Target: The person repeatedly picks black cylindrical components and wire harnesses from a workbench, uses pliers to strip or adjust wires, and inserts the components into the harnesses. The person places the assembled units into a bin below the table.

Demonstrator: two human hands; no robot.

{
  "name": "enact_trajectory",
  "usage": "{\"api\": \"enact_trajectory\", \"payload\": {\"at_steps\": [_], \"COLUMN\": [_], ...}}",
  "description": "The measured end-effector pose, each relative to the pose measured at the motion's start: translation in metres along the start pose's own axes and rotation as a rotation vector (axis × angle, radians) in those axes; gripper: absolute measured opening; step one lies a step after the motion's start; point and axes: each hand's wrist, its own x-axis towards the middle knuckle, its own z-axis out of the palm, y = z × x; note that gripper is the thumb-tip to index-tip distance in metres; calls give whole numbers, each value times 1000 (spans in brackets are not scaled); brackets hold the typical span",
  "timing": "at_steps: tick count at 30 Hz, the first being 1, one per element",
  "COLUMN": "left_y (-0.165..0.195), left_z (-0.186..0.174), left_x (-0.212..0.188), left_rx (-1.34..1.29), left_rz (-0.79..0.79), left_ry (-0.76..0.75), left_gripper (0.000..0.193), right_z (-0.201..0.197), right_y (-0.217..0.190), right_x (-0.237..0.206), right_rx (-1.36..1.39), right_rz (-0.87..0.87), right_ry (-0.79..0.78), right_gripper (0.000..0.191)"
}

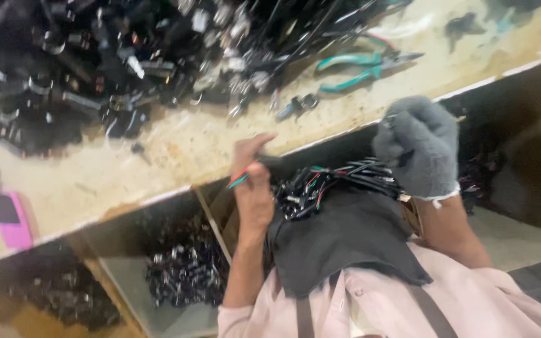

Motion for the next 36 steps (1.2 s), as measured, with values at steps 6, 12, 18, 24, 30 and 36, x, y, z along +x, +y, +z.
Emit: {"api": "enact_trajectory", "payload": {"at_steps": [6,12,18,24,30,36], "left_y": [4,9,6,-4,-9,-17], "left_z": [-3,1,4,11,13,15], "left_x": [-10,-17,-23,-25,-25,-23], "left_rx": [-731,-984,-1158,-1317,-1395,-1390], "left_rz": [-376,-111,-212,-123,-15,43], "left_ry": [-112,-140,-64,-58,-147,-214], "left_gripper": [49,40,43,29,28,23], "right_z": [41,54,53,49,59,68], "right_y": [7,10,18,19,13,-6], "right_x": [-21,-31,-34,-36,-36,-32], "right_rx": [100,-93,-477,-891,-896,-930], "right_rz": [126,101,64,-378,-289,-402], "right_ry": [-161,-251,-244,-388,-446,-731], "right_gripper": [8,10,10,17,21,24]}}
